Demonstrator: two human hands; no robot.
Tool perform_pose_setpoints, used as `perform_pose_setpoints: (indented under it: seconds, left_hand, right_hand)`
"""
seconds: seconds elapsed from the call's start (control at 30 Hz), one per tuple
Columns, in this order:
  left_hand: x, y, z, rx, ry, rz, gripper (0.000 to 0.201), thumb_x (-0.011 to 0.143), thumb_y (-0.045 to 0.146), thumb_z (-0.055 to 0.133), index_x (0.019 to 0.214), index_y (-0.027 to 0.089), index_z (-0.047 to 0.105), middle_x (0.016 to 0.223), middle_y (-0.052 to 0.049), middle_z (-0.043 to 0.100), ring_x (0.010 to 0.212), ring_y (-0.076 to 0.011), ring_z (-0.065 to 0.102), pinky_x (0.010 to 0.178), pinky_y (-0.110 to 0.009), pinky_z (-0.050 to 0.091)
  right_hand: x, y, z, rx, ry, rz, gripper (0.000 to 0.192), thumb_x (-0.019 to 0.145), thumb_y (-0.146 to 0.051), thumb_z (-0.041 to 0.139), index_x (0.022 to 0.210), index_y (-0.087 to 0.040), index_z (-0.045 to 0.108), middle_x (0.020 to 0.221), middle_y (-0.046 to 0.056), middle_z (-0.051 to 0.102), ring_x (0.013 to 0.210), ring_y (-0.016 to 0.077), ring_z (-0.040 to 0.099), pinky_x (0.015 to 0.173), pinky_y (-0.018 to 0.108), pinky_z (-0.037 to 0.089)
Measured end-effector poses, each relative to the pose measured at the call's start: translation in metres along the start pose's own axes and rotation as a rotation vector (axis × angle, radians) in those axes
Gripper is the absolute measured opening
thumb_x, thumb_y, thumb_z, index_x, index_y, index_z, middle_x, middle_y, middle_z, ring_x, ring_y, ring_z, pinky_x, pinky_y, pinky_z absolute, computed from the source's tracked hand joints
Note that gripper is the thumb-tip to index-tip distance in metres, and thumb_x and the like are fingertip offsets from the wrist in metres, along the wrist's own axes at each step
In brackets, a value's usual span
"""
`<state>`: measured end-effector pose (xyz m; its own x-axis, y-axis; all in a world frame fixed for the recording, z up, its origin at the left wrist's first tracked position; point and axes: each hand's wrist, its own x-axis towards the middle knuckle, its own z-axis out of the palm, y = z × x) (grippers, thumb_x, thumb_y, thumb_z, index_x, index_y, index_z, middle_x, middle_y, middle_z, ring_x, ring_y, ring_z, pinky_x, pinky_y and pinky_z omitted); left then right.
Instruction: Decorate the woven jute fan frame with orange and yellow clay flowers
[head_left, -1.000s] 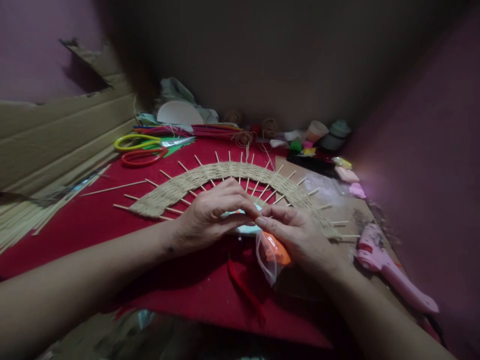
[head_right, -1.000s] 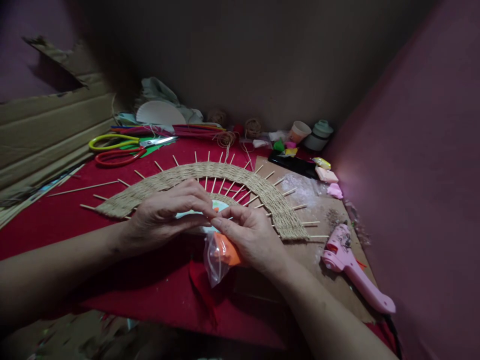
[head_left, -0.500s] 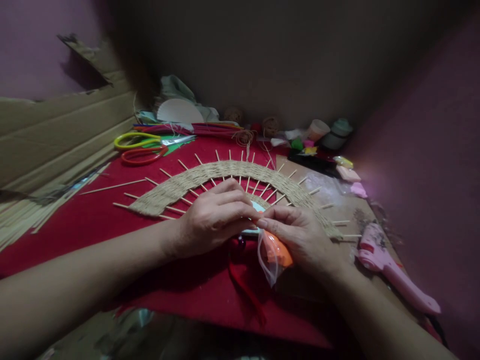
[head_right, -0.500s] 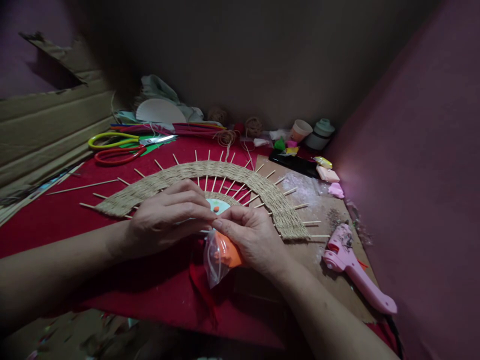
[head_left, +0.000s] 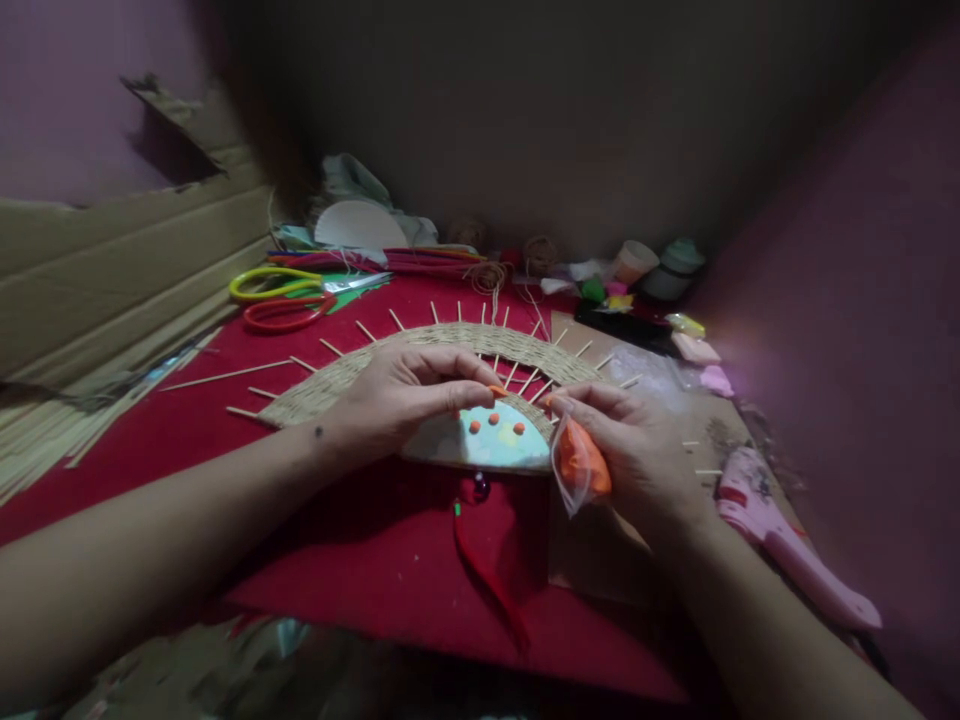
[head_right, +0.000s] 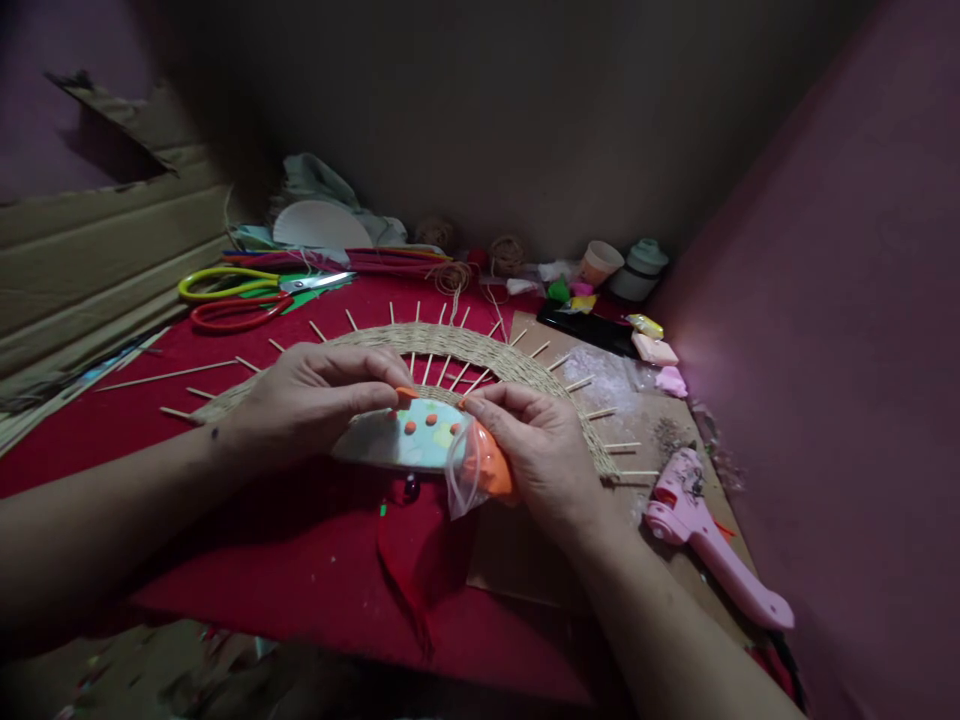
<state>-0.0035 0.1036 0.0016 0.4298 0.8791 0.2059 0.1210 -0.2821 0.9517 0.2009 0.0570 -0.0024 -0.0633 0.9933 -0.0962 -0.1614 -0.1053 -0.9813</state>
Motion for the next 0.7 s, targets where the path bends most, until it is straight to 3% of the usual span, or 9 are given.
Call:
perform_pose_setpoints:
  seconds: [0.17, 0.43, 0.53, 0.7]
  left_hand:
    - [0.0047, -0.0053, 0.0015, -0.136, 0.025, -0.097, 0.005, 0.073, 0.019, 0.068, 0.074, 0.021, 0.072, 0.067, 0.001, 0.069, 0.058, -0.0097, 0.062, 0.050, -0.019, 0.048]
    - [0.0048, -0.0047, 0.0022, -0.356, -0.016, -0.140, 0.006, 0.071, 0.013, 0.069, 0.068, 0.018, 0.069, 0.065, -0.001, 0.069, 0.057, -0.0099, 0.062, 0.050, -0.020, 0.047]
    - [0.0045, -0.0053, 0.0018, -0.301, -0.025, -0.141, 0.005, 0.073, 0.015, 0.069, 0.070, 0.019, 0.070, 0.066, 0.000, 0.068, 0.058, -0.0089, 0.061, 0.052, -0.019, 0.047]
    - [0.0005, -0.0034, 0.0037, -0.033, -0.038, -0.046, 0.001, 0.073, 0.020, 0.071, 0.075, 0.020, 0.071, 0.077, 0.002, 0.066, 0.070, -0.0090, 0.060, 0.059, -0.018, 0.046]
  right_hand:
    - [0.0012, 0.0004, -0.0005, 0.063, -0.054, 0.026, 0.010, 0.072, -0.029, 0.072, 0.072, -0.019, 0.070, 0.064, -0.002, 0.067, 0.055, 0.0072, 0.058, 0.050, 0.018, 0.045]
    - [0.0026, 0.0037, -0.0008, 0.116, -0.079, 0.021, 0.010, 0.070, -0.028, 0.074, 0.072, -0.019, 0.071, 0.062, -0.002, 0.067, 0.054, 0.0063, 0.057, 0.050, 0.017, 0.043]
    - [0.0026, 0.0048, 0.0002, 0.120, -0.088, 0.045, 0.010, 0.069, -0.028, 0.074, 0.074, -0.019, 0.071, 0.066, -0.001, 0.069, 0.057, 0.0073, 0.059, 0.052, 0.018, 0.045]
    - [0.0008, 0.0055, 0.0052, 0.037, -0.114, 0.070, 0.010, 0.069, -0.028, 0.074, 0.075, -0.020, 0.073, 0.072, 0.000, 0.071, 0.061, 0.0083, 0.060, 0.057, 0.020, 0.047]
